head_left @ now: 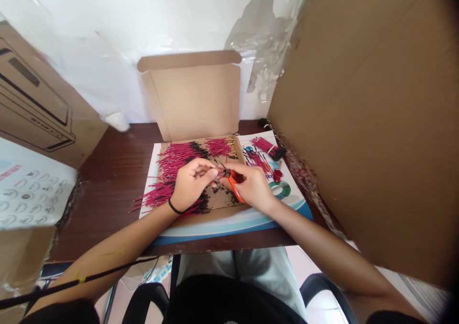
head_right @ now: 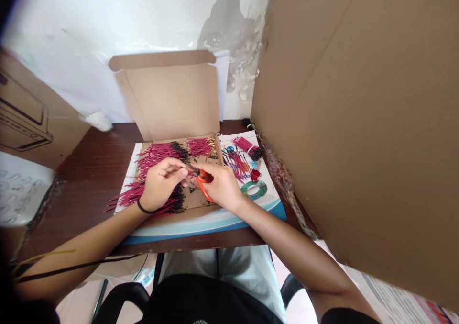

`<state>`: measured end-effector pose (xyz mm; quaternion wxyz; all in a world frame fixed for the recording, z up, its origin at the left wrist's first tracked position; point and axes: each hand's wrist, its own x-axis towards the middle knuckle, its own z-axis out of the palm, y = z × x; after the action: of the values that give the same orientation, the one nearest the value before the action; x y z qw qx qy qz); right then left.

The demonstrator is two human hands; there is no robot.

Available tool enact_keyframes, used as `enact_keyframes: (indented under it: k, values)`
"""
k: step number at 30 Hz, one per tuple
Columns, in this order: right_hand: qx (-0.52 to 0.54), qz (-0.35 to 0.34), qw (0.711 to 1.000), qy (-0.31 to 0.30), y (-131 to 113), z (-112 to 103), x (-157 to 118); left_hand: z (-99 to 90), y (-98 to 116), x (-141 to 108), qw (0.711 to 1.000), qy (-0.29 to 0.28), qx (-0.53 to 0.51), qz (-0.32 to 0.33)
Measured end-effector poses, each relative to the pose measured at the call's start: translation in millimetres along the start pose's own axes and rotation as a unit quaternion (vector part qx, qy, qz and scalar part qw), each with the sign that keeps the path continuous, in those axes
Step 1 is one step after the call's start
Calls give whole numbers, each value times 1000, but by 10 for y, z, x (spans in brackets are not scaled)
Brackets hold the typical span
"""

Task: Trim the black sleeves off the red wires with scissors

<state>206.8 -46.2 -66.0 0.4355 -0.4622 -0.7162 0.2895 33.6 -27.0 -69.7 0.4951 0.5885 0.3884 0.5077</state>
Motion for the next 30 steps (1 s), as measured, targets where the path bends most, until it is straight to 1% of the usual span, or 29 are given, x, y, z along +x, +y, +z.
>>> enact_keyframes:
  k: [2,4,5,7,9,11,12,13,14,16,17,19,22,23,25,28,30]
  values:
    - [-9,9,1000,-15,-6,-12,11,-24,-3,36,1000,-15,21,-12]
    - [-33,10,999,-32,-12,-58,37,-92,-14,105,999,-7,38,-18]
    - [-45,14,998,-35,-12,-93,55,-140,-14,146,999,20,40,-12]
    - [-63,35,997,-21,0,-185,97,-248,11,226,993,105,43,18]
    - [-89,51,994,33,24,-296,142,-356,69,282,981,160,89,69]
    - [-152,51,983,83,53,-404,179,-444,139,311,980,147,112,78]
    - [-193,62,975,93,64,-449,193,-478,166,319,980,133,127,78]
    - [-253,78,960,94,73,-484,203,-504,184,325,978,103,163,75]
    - [-316,100,940,83,79,-507,210,-520,190,331,973,66,210,73]
    - [-429,141,892,36,87,-523,214,-528,165,339,950,-3,303,72]
    - [-468,156,870,9,90,-519,213,-520,138,339,937,-27,341,77]
    - [-510,168,843,-33,96,-503,208,-481,71,327,909,-56,400,101]
    - [-531,175,827,-58,100,-497,200,-395,-24,276,857,-85,482,162]
    - [-535,176,824,-58,96,-501,199,-367,-50,256,845,-93,495,180]
    - [-540,173,822,-48,80,-508,197,-322,-95,223,826,-107,515,204]
    - [-541,161,825,-32,42,-491,193,-289,-146,202,800,-122,544,221]
    - [-535,152,830,-34,18,-458,187,-281,-171,199,793,-125,554,222]
